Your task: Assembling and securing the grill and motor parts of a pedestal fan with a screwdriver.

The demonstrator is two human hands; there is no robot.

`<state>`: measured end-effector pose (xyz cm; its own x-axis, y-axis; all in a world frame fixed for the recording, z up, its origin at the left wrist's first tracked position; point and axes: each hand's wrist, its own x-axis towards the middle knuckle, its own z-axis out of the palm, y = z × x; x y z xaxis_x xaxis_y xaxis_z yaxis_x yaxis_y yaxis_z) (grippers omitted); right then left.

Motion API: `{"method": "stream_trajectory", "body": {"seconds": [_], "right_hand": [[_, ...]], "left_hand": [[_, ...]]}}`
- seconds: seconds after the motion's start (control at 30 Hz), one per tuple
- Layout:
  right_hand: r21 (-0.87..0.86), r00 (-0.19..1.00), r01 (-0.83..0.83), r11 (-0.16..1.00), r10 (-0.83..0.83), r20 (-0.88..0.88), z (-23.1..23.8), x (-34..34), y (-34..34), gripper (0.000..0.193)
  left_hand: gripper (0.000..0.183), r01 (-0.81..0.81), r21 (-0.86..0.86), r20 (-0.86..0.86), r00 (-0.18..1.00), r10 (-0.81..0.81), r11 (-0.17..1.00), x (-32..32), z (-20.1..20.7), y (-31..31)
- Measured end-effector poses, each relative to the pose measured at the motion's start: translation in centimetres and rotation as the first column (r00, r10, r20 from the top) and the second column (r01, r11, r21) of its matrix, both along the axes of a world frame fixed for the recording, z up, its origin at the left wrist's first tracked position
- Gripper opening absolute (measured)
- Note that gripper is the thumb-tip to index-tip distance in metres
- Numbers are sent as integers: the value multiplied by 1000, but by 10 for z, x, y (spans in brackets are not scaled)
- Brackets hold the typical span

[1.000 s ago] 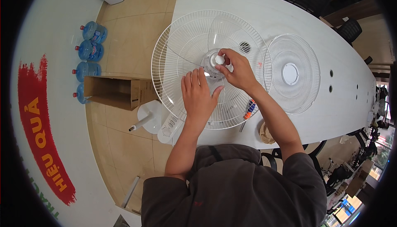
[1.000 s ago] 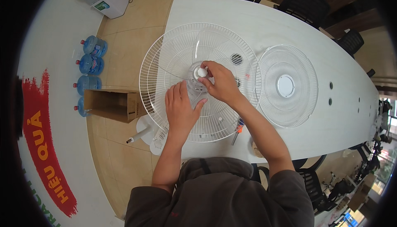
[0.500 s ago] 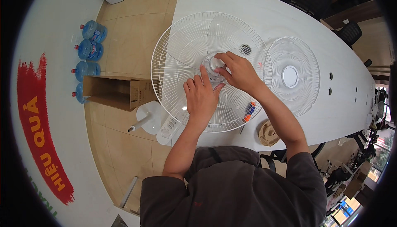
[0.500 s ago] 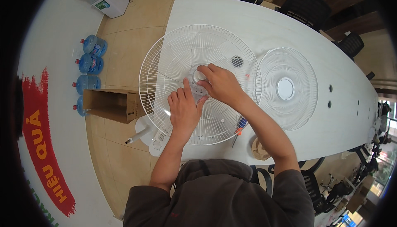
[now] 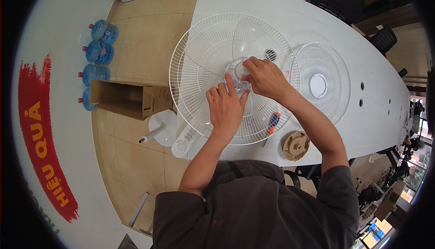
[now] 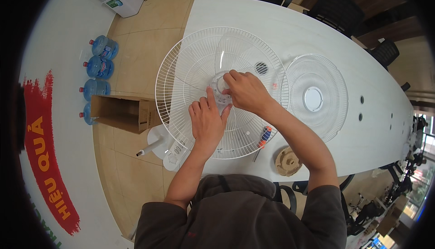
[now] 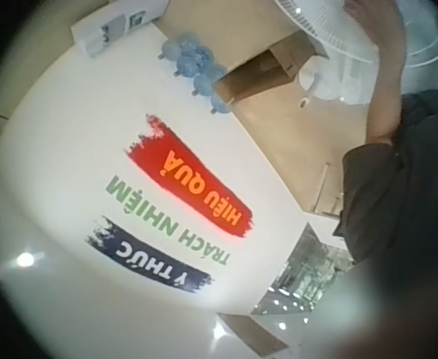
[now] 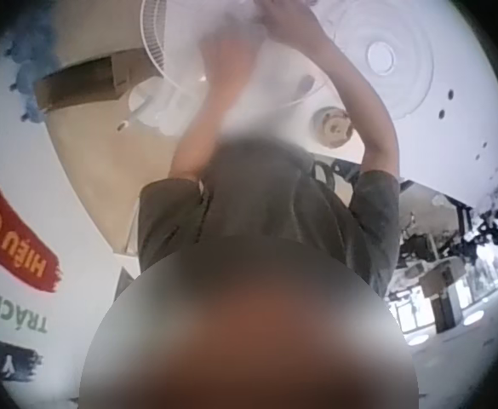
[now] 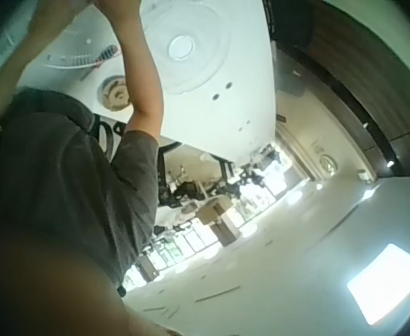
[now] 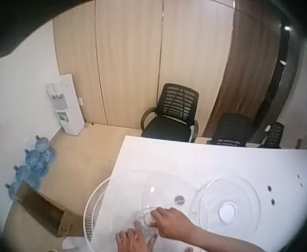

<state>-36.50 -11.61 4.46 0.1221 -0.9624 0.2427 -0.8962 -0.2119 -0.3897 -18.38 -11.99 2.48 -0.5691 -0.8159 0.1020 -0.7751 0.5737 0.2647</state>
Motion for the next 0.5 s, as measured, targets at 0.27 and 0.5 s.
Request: {"method": "stream_trajectory", "body": {"seconds": [0.27,0.5], "right_hand": [[80,987,4,997,9,-161,1,3,4,28],[340,952,125,932,-17,-305,18,3,-3,50]], "left_hand": [[78,-2,7,27,1000,1,1000,-2,1,0],[75,-39,25,-24,999,39,999,-1,-2,-1]]}}
